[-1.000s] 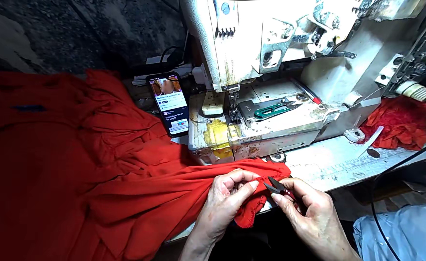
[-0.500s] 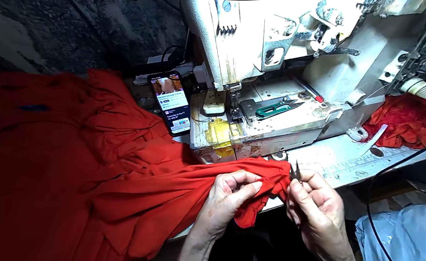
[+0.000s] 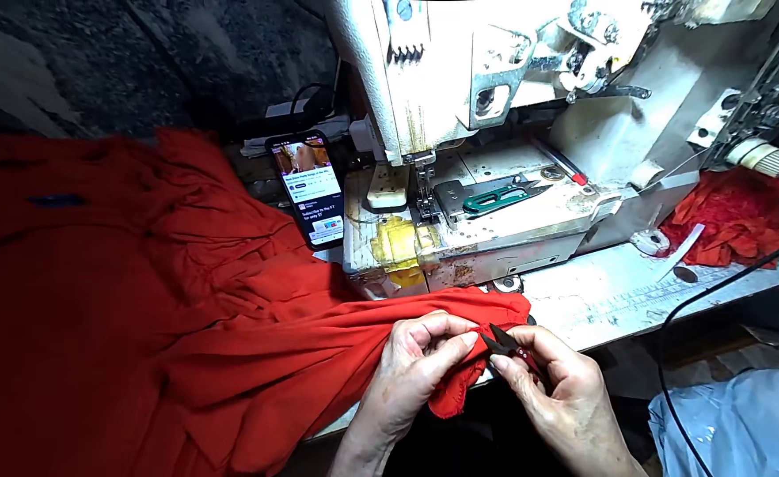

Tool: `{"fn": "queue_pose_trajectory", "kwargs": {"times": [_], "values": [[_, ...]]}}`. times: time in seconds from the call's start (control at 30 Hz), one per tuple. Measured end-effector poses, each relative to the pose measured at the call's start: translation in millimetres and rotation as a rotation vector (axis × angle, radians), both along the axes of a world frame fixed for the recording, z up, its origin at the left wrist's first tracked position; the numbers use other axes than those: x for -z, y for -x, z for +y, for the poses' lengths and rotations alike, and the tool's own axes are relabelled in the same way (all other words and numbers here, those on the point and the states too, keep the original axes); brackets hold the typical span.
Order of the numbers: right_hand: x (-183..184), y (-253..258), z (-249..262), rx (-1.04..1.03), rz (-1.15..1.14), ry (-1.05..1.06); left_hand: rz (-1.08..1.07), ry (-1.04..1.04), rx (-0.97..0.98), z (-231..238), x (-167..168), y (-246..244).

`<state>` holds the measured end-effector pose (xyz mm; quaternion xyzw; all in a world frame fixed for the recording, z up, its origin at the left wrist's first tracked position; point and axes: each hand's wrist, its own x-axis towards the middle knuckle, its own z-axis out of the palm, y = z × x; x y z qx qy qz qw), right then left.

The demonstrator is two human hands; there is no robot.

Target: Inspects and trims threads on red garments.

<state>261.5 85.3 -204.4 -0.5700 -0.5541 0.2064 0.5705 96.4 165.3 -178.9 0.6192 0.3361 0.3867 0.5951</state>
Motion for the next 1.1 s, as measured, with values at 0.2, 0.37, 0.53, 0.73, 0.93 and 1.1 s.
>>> {"fn": "queue_pose_trajectory", "kwargs": {"times": [0.2, 0.37, 0.53, 0.73, 0.93, 1.1], "values": [[-7.3, 8.6, 0.7, -0.083, 0.393, 0.089, -0.002, -0.093, 0.015, 2.4, 12.0, 3.0], [-11.0, 8.5, -2.8, -0.067, 0.494, -0.091, 0.011, -0.141, -0.022, 1.9, 14.1, 2.7], [3.4, 3.9, 1.9, -0.002, 0.017, -0.246, 0.016, -0.195, -0.023, 3.9, 16.3, -0.4], [9.8, -0.8, 23.0, -0.022, -0.300, -0.333, -0.009, -0.125, 0.046, 3.4, 12.1, 3.5], [11.8, 1.7, 27.8, 0.046, -0.410, -0.383, 0.040, -0.259, 0.129, 4.2, 17.8, 6.5], [-5.2, -8.1, 33.2, 0.113, 0.341, -0.203, -0.029, -0.299, 0.084, 5.0, 20.3, 0.0]]}}
